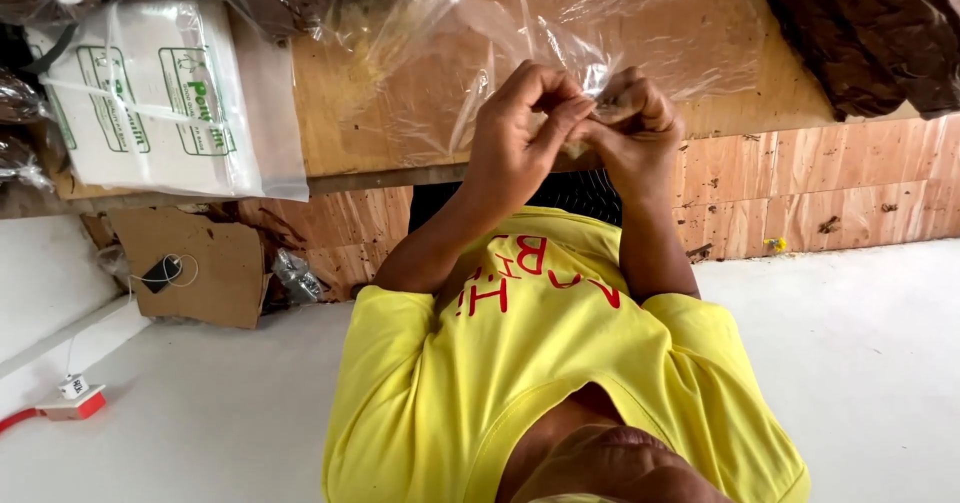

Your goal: The person is manually placing brown blocks into clear plastic bags and stacking them.

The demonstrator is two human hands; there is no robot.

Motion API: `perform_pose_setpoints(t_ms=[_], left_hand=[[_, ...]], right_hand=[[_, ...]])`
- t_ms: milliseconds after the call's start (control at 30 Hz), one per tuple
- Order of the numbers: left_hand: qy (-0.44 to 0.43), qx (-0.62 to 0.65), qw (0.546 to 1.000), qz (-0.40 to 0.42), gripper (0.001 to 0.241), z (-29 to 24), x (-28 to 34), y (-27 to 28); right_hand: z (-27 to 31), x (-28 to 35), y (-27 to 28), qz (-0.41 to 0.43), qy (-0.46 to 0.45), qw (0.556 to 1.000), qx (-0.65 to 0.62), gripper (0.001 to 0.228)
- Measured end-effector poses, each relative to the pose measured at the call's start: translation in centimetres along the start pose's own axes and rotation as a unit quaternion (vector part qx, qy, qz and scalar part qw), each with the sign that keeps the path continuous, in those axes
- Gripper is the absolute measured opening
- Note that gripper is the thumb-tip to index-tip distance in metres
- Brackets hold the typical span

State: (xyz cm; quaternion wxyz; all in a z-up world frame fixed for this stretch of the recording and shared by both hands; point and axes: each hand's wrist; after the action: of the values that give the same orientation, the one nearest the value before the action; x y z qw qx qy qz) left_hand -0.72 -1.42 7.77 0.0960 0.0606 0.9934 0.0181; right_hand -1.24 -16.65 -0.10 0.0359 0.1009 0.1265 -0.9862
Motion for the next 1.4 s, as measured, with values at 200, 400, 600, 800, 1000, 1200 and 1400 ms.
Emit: perform_pose_setpoints(t_ms=[200, 400, 600, 800, 1000, 1200, 1400], left_hand=[[0.051, 0.287, 0.955, -0.044, 0.015, -0.1, 1.3, 0.7], [-0.044, 0.038, 0.998, 0.02, 0.017, -0.1, 0.5, 0.8], [-0.155, -0.34, 0.926, -0.043, 0.016, -0.7, -1.3, 1.3], [-0.22, -0.401, 0.889, -0.026, 0.027, -2.1, -2.3, 0.2], [-0.135, -0.355, 0.925, 0.025, 0.055, -3.9, -2.0, 1.0], [-0.134, -0.336, 0.931, 0.044, 0.05, -3.7, -2.1, 0.8], [-0.128, -0.33, 0.934, 0.039, 0.054, -3.5, -2.1, 1.0]], right_hand=[[0.7, -0.9, -0.9, -0.079, -0.069, 0.978, -0.181, 0.023], [2.4, -1.8, 1.1, -0.166, 0.034, 0.969, -0.18, 0.026], [4.5, -1.7, 1.0, -0.143, 0.19, 0.966, 0.101, 0.025], [5.4, -0.4, 6.7, -0.019, 0.251, 0.88, 0.402, 0.017], [10.9, -3.1, 14.9, -0.085, 0.203, 0.671, 0.708, 0.042], [13.6, -5.2, 15.9, -0.001, 0.051, 0.69, 0.722, 0.083], [13.9, -6.0, 17.5, 0.008, 0.128, 0.682, 0.72, 0.066]])
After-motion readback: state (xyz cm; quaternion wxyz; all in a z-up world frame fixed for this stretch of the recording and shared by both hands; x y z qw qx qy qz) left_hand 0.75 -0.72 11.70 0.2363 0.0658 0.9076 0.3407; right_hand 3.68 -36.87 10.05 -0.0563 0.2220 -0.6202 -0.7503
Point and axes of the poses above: each hand's wrist, its own x-axis away from the middle knuckle, its own y-axis out of the back of the hand, z = x × y, and after that the axes turned 1 degree about -x, right-handed
